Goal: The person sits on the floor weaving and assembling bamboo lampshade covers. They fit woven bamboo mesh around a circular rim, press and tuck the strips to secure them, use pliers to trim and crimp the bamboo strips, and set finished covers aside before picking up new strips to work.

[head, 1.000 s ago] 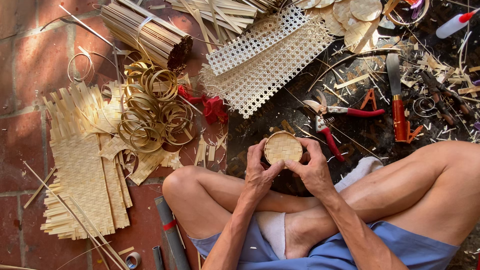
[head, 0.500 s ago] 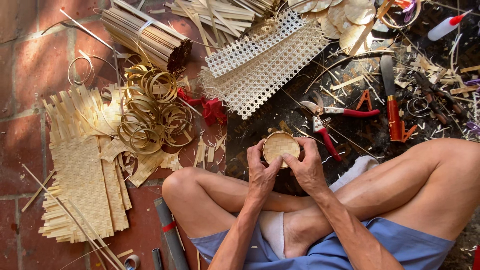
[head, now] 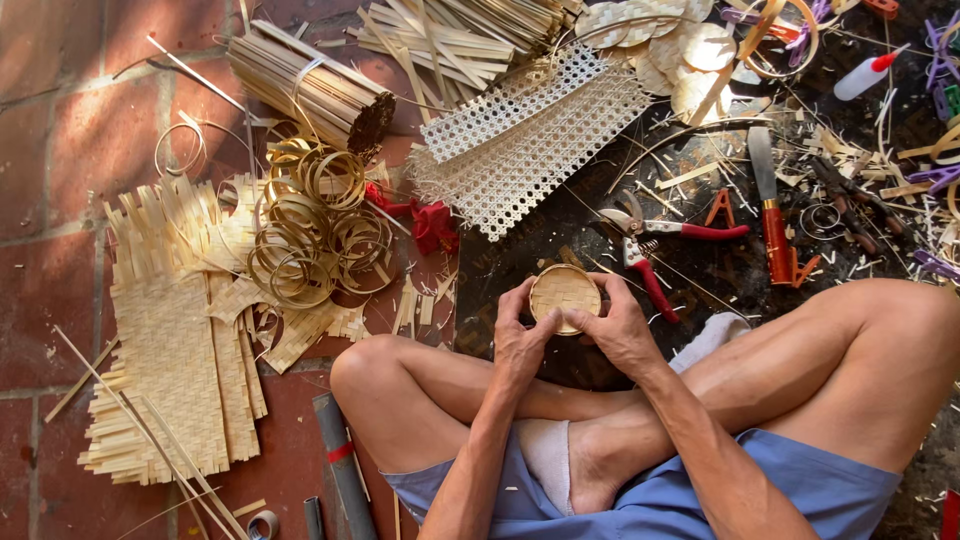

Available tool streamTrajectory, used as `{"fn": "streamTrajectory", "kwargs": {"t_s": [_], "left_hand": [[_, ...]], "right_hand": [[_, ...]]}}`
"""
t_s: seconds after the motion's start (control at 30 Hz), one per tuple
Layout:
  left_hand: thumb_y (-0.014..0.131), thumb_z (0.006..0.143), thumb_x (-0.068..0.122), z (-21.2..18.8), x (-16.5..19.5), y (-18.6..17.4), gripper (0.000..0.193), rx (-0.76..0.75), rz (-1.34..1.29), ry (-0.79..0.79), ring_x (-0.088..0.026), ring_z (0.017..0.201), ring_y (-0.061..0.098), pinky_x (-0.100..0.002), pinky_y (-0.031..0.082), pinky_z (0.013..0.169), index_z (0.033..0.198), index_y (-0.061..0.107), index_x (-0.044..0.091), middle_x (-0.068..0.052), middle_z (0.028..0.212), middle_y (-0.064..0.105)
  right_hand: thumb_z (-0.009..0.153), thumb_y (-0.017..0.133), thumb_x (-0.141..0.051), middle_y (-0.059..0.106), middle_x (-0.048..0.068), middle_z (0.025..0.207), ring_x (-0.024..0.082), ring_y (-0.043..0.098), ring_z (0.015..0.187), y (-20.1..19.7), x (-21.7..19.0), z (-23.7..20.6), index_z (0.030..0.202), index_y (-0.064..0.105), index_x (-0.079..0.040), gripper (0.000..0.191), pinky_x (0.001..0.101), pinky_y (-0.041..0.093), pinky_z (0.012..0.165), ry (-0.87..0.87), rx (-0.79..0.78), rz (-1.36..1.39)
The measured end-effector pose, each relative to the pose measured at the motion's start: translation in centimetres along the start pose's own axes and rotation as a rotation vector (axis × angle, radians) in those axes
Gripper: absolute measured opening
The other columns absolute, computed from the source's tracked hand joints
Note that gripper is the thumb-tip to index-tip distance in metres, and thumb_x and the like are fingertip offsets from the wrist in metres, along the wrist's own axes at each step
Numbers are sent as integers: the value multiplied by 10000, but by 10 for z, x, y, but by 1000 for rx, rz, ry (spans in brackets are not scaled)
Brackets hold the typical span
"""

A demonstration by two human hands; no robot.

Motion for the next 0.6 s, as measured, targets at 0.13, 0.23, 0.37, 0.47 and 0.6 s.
{"fn": "streamTrajectory", "kwargs": {"t_s": [0.13,0.23,0.37,0.47,0.6], "left_hand": [[747,784,168,-1,2,-6,653,-76,-8,-106,-181,1157,585,-327,553,853,1394,554,37,-72,1290,541],[785,787,165,-2,3,-2,643,-23,65,-13,-217,1137,590,-338,535,937,1369,560,11,-108,1234,546],[828,782,175,-1,3,5,621,41,134,64,-245,1109,585,-350,531,954,1314,565,-5,-127,1190,540],[801,821,168,-1,3,7,585,20,129,59,-238,1110,595,-349,536,969,1325,561,-6,-120,1192,551],[802,804,142,0,5,4,551,54,166,45,-222,1072,608,-345,543,899,1290,583,3,-98,1184,556]], "right_hand": [[806,808,-242,671,108,1096,153,690,859,-2,-9,0,1301,567,-14,595,281,623,574,-19,-25,-65],[847,818,-222,675,138,1118,183,690,908,-1,-14,-1,1287,596,16,547,311,603,693,-212,31,-225],[804,786,-241,658,136,1089,203,686,873,0,-8,-2,1247,576,8,550,366,618,630,-67,90,-227],[876,783,-231,677,146,1068,211,689,918,3,-8,-3,1238,594,22,480,351,577,790,-298,116,-329],[897,761,-245,684,127,1027,173,676,861,3,-8,-1,1249,588,13,469,323,570,679,-309,156,-314]]}}
Point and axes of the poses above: each hand's wrist, its own z-axis towards the middle knuckle, its own y-axis out of the palm, x = y × z, the point moved 2 cm from there along z, towards the middle knuckle
